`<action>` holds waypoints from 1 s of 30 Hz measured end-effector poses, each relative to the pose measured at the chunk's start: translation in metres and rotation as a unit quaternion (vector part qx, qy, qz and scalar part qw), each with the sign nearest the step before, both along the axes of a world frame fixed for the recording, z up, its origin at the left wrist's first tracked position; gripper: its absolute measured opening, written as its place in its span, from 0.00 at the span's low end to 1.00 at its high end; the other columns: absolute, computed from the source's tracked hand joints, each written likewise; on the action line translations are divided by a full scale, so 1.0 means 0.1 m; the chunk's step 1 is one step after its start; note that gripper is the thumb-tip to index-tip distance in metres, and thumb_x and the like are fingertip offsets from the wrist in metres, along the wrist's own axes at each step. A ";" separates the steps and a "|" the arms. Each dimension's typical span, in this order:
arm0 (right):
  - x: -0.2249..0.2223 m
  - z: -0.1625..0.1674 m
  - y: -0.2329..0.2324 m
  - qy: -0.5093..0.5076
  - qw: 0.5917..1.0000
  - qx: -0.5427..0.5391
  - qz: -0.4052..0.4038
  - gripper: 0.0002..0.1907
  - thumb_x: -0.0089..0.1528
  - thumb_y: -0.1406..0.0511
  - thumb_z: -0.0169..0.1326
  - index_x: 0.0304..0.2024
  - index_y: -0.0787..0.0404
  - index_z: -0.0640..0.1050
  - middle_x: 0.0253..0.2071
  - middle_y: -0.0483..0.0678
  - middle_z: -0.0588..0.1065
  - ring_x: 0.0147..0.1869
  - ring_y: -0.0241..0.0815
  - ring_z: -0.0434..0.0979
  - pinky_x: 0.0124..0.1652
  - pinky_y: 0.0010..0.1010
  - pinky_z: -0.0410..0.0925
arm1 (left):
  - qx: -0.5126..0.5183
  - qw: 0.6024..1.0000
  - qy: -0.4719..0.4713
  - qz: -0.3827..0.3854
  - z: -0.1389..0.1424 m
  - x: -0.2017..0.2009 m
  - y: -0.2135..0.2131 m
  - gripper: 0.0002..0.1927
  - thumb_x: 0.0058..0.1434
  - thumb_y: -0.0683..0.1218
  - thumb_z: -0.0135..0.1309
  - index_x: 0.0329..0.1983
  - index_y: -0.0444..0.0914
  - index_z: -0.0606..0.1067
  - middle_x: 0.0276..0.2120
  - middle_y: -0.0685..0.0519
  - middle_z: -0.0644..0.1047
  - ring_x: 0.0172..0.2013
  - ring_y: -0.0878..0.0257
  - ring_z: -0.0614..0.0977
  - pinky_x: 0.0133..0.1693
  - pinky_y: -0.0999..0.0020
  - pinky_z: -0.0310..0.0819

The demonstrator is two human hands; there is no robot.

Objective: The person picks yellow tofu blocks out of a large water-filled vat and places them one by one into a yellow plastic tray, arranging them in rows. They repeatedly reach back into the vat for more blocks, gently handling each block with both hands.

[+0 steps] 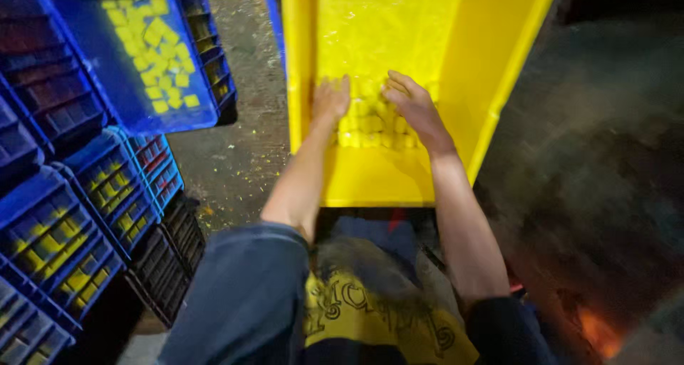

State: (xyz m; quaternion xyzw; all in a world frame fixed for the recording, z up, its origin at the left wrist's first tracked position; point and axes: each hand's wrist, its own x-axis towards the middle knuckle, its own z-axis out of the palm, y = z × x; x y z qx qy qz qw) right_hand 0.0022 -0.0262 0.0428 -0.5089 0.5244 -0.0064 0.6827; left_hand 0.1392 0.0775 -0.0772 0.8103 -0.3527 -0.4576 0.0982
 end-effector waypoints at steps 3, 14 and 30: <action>-0.65 0.72 0.19 -0.086 0.994 -0.005 -0.067 0.24 0.66 0.64 0.53 0.64 0.64 0.72 0.58 0.46 0.77 0.58 0.34 0.76 0.56 0.28 0.70 | 0.090 0.994 -0.042 -0.036 0.06 -0.13 -0.03 0.39 0.72 0.68 0.34 0.69 0.33 0.67 0.69 0.35 0.65 0.71 0.39 0.61 0.73 0.47 0.48; -3.96 2.93 0.57 -0.077 0.892 -0.380 -0.231 0.22 0.66 0.59 0.65 0.56 0.65 0.76 0.52 0.55 0.79 0.56 0.46 0.82 0.56 0.35 0.76 | -0.613 0.768 0.140 -0.120 2.99 -3.07 -1.77 0.18 0.59 0.47 0.61 0.49 0.35 0.73 0.43 0.40 0.73 0.43 0.44 0.74 0.45 0.51 0.67; -5.82 0.64 0.24 0.294 0.883 -0.281 0.233 0.16 0.55 0.61 0.57 0.45 0.56 0.82 0.38 0.57 0.80 0.44 0.58 0.81 0.44 0.48 0.73 | -0.080 0.600 -0.150 -0.782 1.08 -4.76 -1.52 0.11 0.69 0.46 0.47 0.48 0.41 0.79 0.44 0.49 0.79 0.47 0.52 0.81 0.43 0.56 0.77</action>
